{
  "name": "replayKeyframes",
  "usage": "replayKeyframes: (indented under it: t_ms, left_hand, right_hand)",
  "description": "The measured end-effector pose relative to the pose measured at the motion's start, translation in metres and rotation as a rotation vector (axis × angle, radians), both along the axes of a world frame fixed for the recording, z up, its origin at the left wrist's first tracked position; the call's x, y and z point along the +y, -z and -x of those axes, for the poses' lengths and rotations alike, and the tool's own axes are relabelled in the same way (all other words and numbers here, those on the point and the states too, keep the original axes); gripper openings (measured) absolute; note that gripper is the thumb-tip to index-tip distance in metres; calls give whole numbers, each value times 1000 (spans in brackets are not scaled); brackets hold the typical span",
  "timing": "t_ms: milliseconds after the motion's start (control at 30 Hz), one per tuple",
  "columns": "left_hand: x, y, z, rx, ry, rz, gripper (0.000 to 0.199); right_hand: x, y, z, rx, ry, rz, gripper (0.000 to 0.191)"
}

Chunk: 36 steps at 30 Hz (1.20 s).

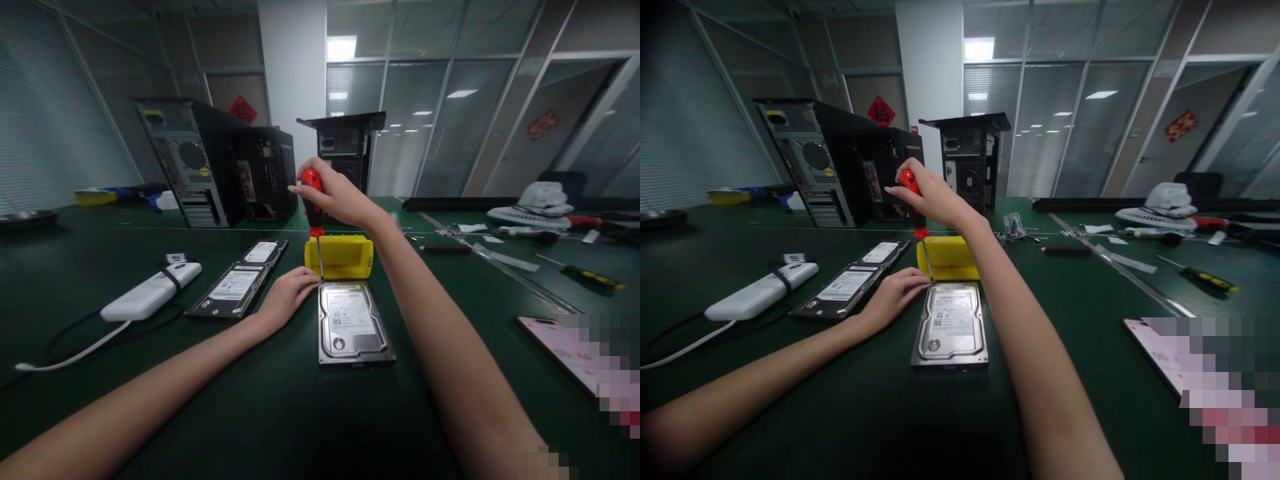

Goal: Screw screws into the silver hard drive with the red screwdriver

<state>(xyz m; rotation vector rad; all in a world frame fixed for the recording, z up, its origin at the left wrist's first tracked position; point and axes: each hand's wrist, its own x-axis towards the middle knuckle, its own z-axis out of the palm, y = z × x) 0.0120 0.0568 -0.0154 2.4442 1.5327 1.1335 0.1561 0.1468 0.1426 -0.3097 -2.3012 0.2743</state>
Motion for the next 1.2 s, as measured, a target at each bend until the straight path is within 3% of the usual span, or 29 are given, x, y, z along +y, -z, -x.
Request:
replayKeyframes:
  t_ms: [533,1200]
  left_hand:
    - [4,-2,3,-229,-81,209,20]
    - [7,-1,4,-243,-83,223,21]
  right_hand:
    - [7,3,4,0,12,-55,24]
    - [5,6,4,-6,-17,5,25]
